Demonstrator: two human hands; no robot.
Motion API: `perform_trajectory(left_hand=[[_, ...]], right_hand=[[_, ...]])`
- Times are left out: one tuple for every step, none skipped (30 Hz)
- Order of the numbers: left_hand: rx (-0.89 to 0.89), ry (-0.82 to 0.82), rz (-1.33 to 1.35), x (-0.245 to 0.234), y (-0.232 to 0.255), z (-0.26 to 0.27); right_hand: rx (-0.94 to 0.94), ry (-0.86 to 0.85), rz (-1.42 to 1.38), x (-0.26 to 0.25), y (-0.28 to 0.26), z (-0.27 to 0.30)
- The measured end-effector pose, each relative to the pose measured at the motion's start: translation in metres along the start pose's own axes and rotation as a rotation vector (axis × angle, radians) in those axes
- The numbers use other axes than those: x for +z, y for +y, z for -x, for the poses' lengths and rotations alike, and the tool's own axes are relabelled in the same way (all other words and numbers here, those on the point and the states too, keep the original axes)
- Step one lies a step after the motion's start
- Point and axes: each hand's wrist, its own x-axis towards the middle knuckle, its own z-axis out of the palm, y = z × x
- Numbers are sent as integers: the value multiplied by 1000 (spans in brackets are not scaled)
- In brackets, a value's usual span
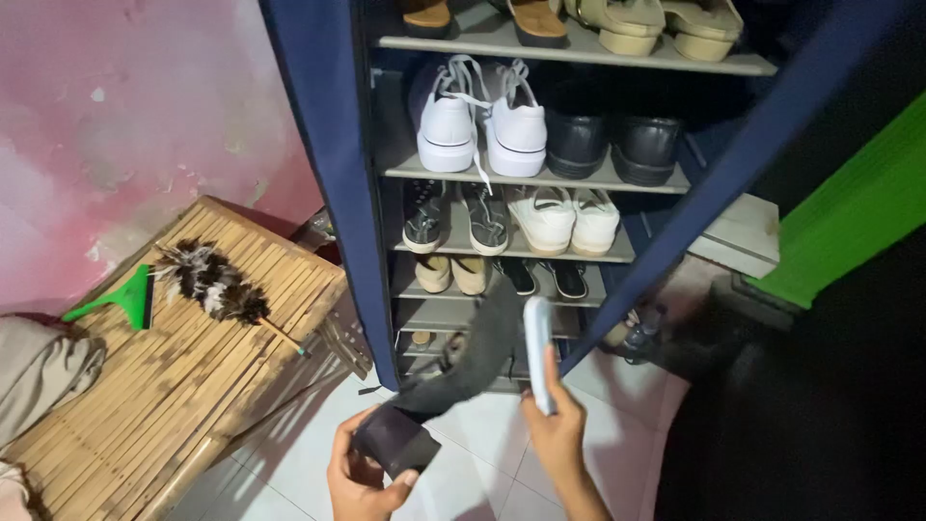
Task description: The person cleans a shoe using a brush by hand, scrubbing various parts of the shoe's exterior and sole.
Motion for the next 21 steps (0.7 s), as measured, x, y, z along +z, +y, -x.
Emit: perform_trajectory(left_hand=[[1,22,-12,2,6,-5],[3,45,-24,4,12,-9],[4,67,-36,5,19,-12],[-5,60,-42,6,25,-14],[-11,52,-47,6,31,-15],[-17,45,-53,7,35,-17],[4,35,-108,9,37,-17],[26,25,-162,12,39,-16],[49,12,-215,15,40,-16],[96,-5,-307,18,41,-16],[142,-22,-395,23,41,-15],[189,-39,-484,28,41,-15],[225,-58,-542,33,40,-13],[262,-79,-601,38,40,-12],[299,-99,-659,41,40,-10],[329,-150,-702,42,39,-11],[361,-200,-745,43,38,-12],[393,-251,-788,44,37,-11],[368,-266,-794,44,35,-11],[343,-281,-801,45,33,-10],[315,-296,-808,44,31,-7]], right_hand=[[-127,-16,-9,5,11,13],[-254,-34,-18,8,19,23],[-380,-52,-25,9,25,27],[-418,-50,-2,7,28,27],[-457,-49,21,3,29,26],[-496,-49,44,0,28,25],[-441,-23,47,-4,25,24],[-385,3,48,-7,21,23],[-331,31,50,-9,16,22],[-361,55,56,-10,11,23],[-392,80,64,-12,5,26],[-422,104,73,-15,0,30],[-346,91,82,-16,-5,35],[-270,77,89,-16,-8,41],[-192,63,97,-15,-11,48],[-141,43,125,-14,-12,54],[-90,21,153,-13,-11,59],[-39,-1,180,-12,-9,63],[-55,0,195,-13,-7,65],[-71,2,210,-13,-3,67],[-84,2,225,-14,1,70]])
